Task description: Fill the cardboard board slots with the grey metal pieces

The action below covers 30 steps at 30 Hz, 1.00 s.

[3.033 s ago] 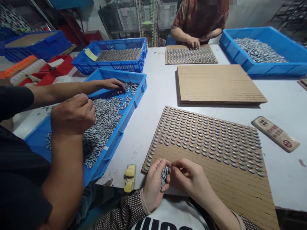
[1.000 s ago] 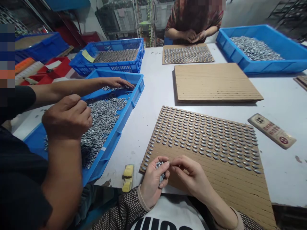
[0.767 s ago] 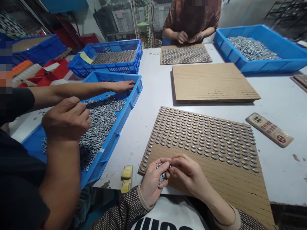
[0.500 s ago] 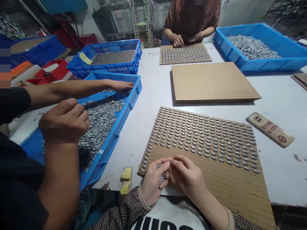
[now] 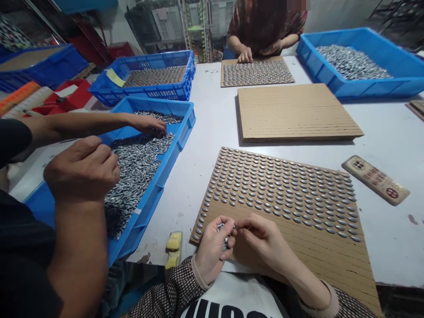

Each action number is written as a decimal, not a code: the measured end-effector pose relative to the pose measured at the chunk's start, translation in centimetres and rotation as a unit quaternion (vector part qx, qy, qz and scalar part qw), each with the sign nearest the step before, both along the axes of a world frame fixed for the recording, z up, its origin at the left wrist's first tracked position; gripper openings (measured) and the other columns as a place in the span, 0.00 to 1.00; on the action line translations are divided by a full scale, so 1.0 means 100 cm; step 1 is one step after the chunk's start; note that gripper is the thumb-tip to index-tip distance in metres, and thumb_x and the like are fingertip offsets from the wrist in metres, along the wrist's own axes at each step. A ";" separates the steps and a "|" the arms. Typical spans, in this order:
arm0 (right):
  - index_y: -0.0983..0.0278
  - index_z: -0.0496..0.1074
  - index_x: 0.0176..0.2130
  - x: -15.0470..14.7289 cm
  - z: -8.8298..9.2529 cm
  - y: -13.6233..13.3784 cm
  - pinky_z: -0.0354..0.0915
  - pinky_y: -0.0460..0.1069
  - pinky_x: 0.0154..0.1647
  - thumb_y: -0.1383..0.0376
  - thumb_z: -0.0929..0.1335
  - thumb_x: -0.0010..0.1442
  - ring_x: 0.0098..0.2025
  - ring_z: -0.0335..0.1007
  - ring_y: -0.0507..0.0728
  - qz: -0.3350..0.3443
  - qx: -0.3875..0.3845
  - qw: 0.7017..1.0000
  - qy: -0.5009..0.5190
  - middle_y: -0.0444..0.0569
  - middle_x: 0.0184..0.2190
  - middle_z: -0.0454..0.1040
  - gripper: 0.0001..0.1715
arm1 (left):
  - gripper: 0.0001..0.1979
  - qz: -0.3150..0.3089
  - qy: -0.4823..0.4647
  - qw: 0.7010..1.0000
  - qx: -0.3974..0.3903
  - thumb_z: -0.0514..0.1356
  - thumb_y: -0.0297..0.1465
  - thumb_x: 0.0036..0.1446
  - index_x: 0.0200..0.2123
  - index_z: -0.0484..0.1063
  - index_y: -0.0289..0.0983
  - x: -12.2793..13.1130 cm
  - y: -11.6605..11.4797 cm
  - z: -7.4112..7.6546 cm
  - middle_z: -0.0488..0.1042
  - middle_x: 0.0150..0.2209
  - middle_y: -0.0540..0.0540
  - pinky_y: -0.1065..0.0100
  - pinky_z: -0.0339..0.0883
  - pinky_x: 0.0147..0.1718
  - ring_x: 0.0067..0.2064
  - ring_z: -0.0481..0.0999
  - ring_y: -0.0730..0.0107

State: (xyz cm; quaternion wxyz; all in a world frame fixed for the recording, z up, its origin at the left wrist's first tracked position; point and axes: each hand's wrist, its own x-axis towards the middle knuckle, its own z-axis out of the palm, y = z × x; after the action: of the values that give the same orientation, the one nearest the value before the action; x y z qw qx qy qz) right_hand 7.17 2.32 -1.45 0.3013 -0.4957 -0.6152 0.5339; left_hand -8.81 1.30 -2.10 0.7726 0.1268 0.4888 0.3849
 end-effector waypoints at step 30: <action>0.63 0.73 0.45 0.004 -0.047 0.018 0.66 0.48 0.35 0.72 0.60 0.64 0.41 0.71 0.57 0.025 0.343 0.857 -0.383 0.55 0.40 0.74 0.16 | 0.15 0.022 -0.054 0.997 -0.046 0.61 0.38 0.52 0.40 0.70 0.34 -0.003 -0.001 0.007 0.69 0.30 0.49 0.77 0.40 0.14 0.22 0.62 0.82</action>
State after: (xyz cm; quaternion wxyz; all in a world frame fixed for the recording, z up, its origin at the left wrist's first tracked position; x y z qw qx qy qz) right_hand 7.55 4.14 -6.12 0.1790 -0.5108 -0.8384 0.0649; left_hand -9.13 1.21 -1.40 0.7942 0.0597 0.4664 0.3849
